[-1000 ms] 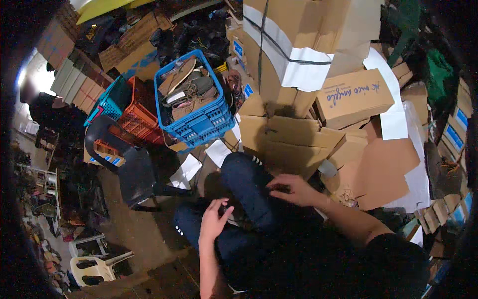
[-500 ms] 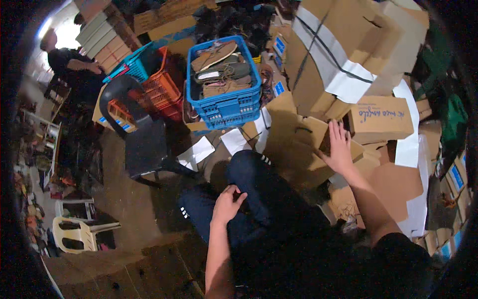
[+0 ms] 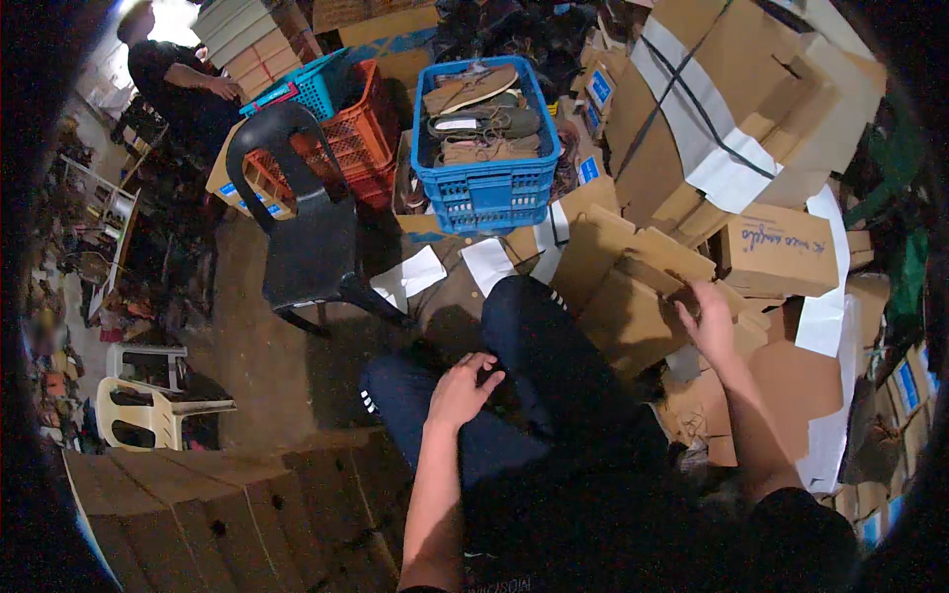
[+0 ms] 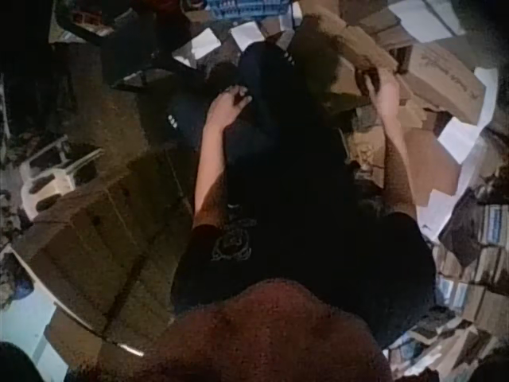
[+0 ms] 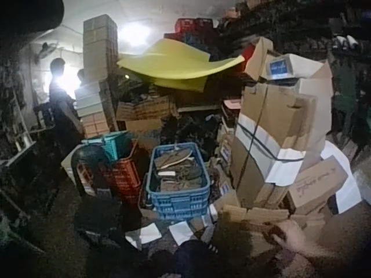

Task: Assembling flat cardboard into shoe boxes and stacking them.

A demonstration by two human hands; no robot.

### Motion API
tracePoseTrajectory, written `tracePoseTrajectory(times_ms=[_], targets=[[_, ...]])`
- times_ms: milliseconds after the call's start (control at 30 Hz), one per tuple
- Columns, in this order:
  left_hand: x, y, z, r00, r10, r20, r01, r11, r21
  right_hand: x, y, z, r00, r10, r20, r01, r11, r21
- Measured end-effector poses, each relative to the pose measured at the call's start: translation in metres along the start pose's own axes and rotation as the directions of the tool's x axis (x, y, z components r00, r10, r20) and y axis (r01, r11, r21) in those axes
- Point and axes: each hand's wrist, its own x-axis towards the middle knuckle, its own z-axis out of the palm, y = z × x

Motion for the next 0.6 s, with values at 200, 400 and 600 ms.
tracePoseTrajectory(times_ms=[200,400,600], targets=[[0.002,-0.006,0.005,0.998,0.061,-0.020,-0.062,0.998,-0.021,0.036,0.013,-0.023,0.948,0.210,0.240,-0.224,0.974,0.032],[0.002,0.000,0.002,0.998,0.056,-0.038,-0.058,0.996,-0.061,0.075,-0.004,-0.051,0.993,0.004,-0.118,0.006,0.996,0.089],[0.002,-0.004,-0.001,0.995,0.060,-0.076,-0.066,0.995,-0.079,0.140,-0.057,-0.132,0.944,-0.147,-0.296,0.200,0.967,0.157]])
